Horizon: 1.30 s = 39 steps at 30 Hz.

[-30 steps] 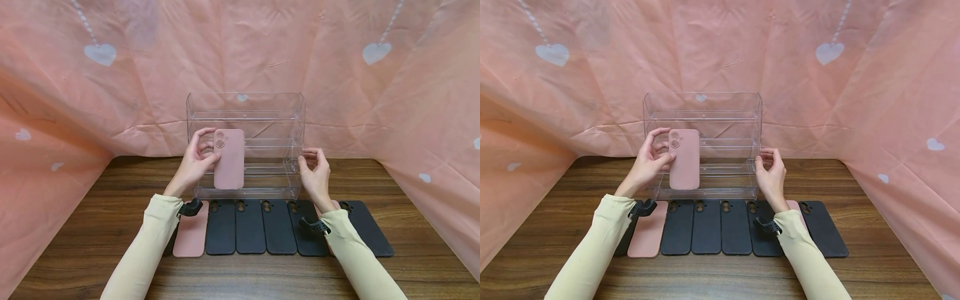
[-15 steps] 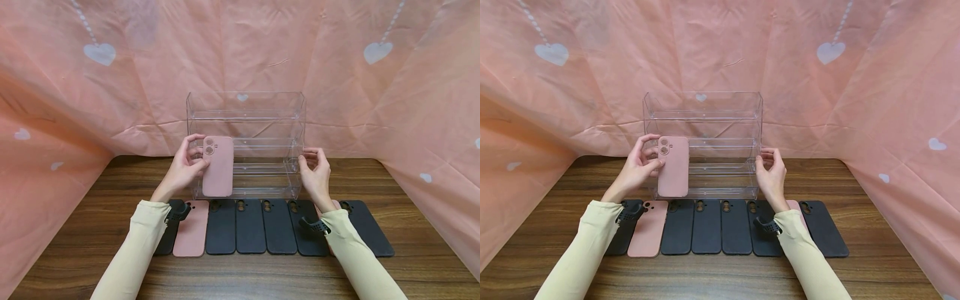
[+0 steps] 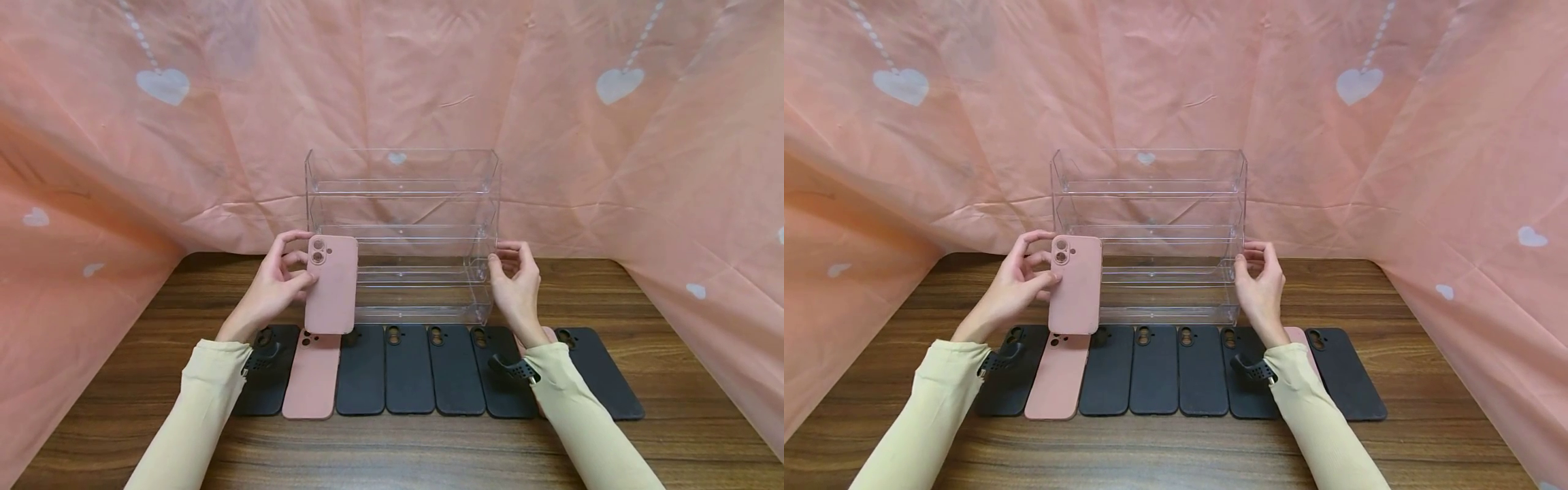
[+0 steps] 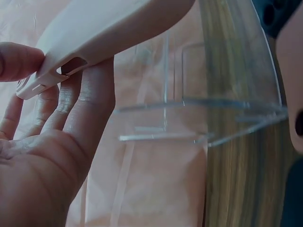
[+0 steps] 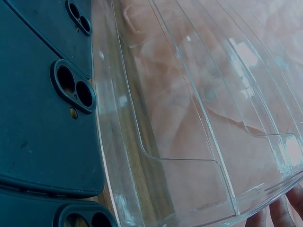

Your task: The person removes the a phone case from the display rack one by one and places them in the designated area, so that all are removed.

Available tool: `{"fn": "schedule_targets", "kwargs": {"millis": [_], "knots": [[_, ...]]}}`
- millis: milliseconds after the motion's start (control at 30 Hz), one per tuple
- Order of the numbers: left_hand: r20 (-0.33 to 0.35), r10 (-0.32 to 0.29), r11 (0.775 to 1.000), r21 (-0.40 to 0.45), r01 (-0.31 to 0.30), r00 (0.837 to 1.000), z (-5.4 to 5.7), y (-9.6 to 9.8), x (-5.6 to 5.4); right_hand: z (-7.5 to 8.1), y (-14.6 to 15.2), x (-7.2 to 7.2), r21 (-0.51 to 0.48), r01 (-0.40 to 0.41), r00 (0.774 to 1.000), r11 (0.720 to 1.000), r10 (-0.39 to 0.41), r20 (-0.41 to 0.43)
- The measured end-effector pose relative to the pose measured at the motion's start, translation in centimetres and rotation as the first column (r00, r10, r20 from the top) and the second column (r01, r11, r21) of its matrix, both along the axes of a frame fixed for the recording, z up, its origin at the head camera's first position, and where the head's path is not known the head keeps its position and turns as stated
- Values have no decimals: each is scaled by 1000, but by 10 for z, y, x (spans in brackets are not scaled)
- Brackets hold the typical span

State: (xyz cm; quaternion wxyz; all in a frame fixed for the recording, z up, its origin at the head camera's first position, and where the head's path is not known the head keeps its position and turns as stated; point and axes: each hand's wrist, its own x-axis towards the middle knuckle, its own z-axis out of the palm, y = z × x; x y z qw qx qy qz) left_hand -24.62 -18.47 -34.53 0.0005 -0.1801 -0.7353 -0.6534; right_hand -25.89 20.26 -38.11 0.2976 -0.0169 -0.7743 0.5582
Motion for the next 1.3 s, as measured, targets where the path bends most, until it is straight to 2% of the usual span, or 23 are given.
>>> {"fn": "schedule_targets", "kwargs": {"millis": [600,1000,1300], "knots": [[36,-2,999,-35,4,999,-15,-45,19,-2,2,0,4,-8,1000,1000,9,-9],[-9,30,996,-88,-31,999,-24,-71,25,0,0,1,2,-12,1000,1000,12,-2],[-10,16,998,-55,-16,1000,-31,-92,33,0,0,2,0,-16,1000,1000,16,1]]}}
